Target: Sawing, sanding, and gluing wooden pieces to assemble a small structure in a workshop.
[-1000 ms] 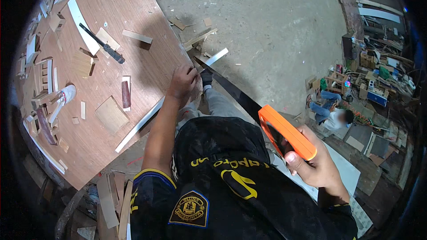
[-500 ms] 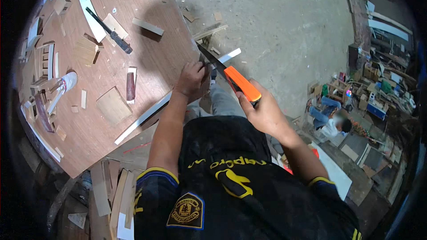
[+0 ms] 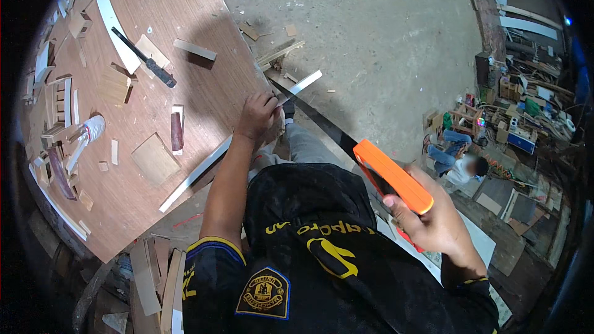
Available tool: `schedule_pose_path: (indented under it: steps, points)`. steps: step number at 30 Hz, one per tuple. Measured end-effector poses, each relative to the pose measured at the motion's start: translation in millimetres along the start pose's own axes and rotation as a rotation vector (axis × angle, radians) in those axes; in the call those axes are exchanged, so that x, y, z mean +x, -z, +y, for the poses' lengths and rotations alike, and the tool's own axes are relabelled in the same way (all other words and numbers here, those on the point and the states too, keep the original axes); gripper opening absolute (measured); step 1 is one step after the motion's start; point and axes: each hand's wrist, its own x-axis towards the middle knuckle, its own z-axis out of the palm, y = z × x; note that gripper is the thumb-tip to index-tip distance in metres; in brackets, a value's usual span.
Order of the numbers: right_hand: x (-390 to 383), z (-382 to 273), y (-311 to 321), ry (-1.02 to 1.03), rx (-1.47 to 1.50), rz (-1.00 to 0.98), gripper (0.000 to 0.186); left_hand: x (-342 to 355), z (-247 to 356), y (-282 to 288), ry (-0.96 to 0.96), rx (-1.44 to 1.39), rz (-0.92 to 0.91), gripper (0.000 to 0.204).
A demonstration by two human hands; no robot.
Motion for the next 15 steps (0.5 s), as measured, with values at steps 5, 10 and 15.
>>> schedule_pose_path:
  steps: [5,10,15]
  points:
    - [123,68,-94,0.158,0.118,0.194,0.022,10,3,-1,0.004,0.027,-0.101,0.012]
    - [113,55,-72,0.235,0.077,0.211,0.024,-5,-8,-7,-0.052,0.072,-0.014,0.014]
    - [24,5,-6,-0.058,0.106,0.028,0.024,0,-1,-2,-0.006,0.015,-0.054,0.02]
